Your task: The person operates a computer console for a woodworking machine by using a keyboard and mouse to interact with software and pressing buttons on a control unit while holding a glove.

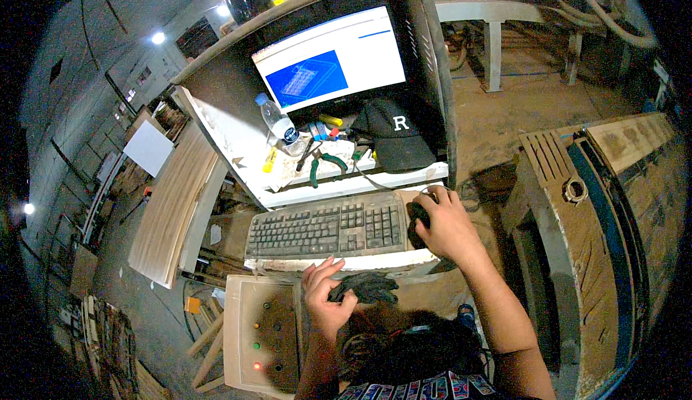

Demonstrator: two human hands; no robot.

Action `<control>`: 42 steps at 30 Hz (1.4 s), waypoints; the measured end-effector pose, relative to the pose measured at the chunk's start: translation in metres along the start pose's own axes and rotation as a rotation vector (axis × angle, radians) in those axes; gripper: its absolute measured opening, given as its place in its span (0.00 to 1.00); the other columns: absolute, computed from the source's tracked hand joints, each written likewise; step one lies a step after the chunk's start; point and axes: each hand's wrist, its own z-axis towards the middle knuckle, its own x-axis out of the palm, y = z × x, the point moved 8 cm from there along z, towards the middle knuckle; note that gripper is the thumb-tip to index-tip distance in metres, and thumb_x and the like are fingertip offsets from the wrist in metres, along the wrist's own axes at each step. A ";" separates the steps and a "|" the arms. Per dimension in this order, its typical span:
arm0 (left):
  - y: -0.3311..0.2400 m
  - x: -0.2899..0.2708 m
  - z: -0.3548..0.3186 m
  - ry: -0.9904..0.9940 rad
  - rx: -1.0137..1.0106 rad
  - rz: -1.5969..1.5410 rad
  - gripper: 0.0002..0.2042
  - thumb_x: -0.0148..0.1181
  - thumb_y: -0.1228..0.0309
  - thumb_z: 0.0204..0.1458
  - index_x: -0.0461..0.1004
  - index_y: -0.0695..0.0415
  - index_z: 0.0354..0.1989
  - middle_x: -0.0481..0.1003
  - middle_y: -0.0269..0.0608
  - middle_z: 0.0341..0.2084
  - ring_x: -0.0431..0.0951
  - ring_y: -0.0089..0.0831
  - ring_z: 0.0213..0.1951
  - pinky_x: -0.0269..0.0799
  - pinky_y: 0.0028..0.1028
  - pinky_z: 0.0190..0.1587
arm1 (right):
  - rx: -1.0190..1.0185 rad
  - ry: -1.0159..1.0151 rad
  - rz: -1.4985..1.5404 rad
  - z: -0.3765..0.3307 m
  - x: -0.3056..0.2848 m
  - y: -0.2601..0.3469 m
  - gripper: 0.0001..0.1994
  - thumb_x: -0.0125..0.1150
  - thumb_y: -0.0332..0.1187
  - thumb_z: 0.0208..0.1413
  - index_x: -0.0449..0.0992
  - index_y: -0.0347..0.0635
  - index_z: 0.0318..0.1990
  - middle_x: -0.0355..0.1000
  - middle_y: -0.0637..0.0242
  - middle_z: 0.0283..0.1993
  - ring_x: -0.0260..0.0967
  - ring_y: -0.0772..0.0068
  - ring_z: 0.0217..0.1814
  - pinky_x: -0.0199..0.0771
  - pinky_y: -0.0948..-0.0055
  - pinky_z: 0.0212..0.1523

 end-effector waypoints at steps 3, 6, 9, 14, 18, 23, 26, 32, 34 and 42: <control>0.000 -0.001 0.000 0.003 -0.006 -0.008 0.08 0.69 0.76 0.41 0.73 0.57 0.24 0.87 0.44 0.52 0.82 0.45 0.64 0.64 0.49 0.71 | -0.027 -0.016 0.002 0.000 0.002 0.000 0.24 0.70 0.33 0.59 0.78 0.42 0.63 0.68 0.45 0.68 0.65 0.36 0.70 0.71 0.47 0.71; -0.001 -0.001 0.001 -0.002 -0.008 -0.006 0.08 0.69 0.76 0.42 0.73 0.57 0.24 0.87 0.44 0.52 0.82 0.45 0.64 0.64 0.48 0.71 | -0.046 -0.033 -0.006 -0.001 0.000 0.001 0.23 0.69 0.34 0.59 0.78 0.43 0.62 0.69 0.44 0.67 0.66 0.35 0.68 0.71 0.46 0.71; 0.001 0.000 -0.001 -0.007 -0.006 0.007 0.09 0.70 0.76 0.42 0.72 0.57 0.23 0.86 0.44 0.52 0.82 0.45 0.64 0.64 0.48 0.71 | -0.047 -0.036 -0.002 -0.001 0.000 0.001 0.23 0.70 0.33 0.58 0.78 0.43 0.61 0.69 0.44 0.66 0.66 0.35 0.67 0.71 0.46 0.71; 0.003 0.001 -0.002 0.008 0.003 0.010 0.09 0.69 0.76 0.42 0.71 0.56 0.23 0.86 0.44 0.53 0.82 0.46 0.64 0.64 0.48 0.71 | -0.035 -0.042 0.019 -0.001 -0.001 0.001 0.22 0.69 0.33 0.58 0.79 0.43 0.61 0.69 0.44 0.67 0.66 0.35 0.68 0.71 0.46 0.71; 0.002 0.001 -0.002 -0.003 0.015 0.020 0.09 0.68 0.77 0.41 0.71 0.56 0.23 0.86 0.44 0.53 0.82 0.46 0.64 0.64 0.49 0.71 | -0.054 -0.054 0.022 -0.001 -0.001 0.000 0.22 0.69 0.33 0.58 0.79 0.43 0.60 0.69 0.45 0.67 0.66 0.35 0.68 0.71 0.46 0.70; 0.001 0.002 -0.003 -0.001 0.022 0.048 0.08 0.68 0.77 0.41 0.71 0.56 0.24 0.86 0.43 0.53 0.82 0.46 0.63 0.65 0.50 0.71 | -0.063 -0.047 0.011 0.000 0.001 -0.001 0.20 0.69 0.33 0.58 0.80 0.42 0.59 0.70 0.45 0.66 0.66 0.35 0.68 0.71 0.46 0.70; 0.000 0.001 -0.002 0.009 0.027 0.060 0.08 0.68 0.77 0.41 0.72 0.56 0.24 0.86 0.42 0.53 0.82 0.46 0.63 0.65 0.50 0.70 | -0.040 -0.011 0.009 0.000 0.005 -0.002 0.22 0.70 0.33 0.59 0.79 0.41 0.61 0.69 0.49 0.68 0.65 0.39 0.70 0.70 0.49 0.71; -0.002 0.001 -0.002 0.005 0.024 0.071 0.07 0.67 0.78 0.40 0.74 0.57 0.25 0.86 0.41 0.52 0.82 0.46 0.63 0.65 0.50 0.70 | -0.068 -0.048 -0.006 -0.001 0.004 0.000 0.21 0.69 0.35 0.58 0.80 0.43 0.59 0.71 0.46 0.66 0.67 0.36 0.68 0.72 0.47 0.70; -0.003 0.002 -0.002 0.008 0.024 0.064 0.07 0.67 0.78 0.40 0.74 0.57 0.25 0.86 0.41 0.52 0.82 0.46 0.63 0.65 0.50 0.70 | -0.063 -0.036 -0.021 -0.001 0.002 0.000 0.21 0.69 0.36 0.59 0.80 0.43 0.59 0.71 0.47 0.66 0.67 0.37 0.67 0.72 0.47 0.70; -0.006 0.000 0.000 0.013 0.022 0.061 0.08 0.66 0.79 0.40 0.72 0.56 0.26 0.86 0.42 0.52 0.82 0.47 0.62 0.65 0.52 0.70 | -0.090 -0.051 -0.044 -0.001 0.003 0.000 0.20 0.69 0.37 0.59 0.80 0.43 0.58 0.72 0.48 0.65 0.69 0.39 0.65 0.74 0.48 0.68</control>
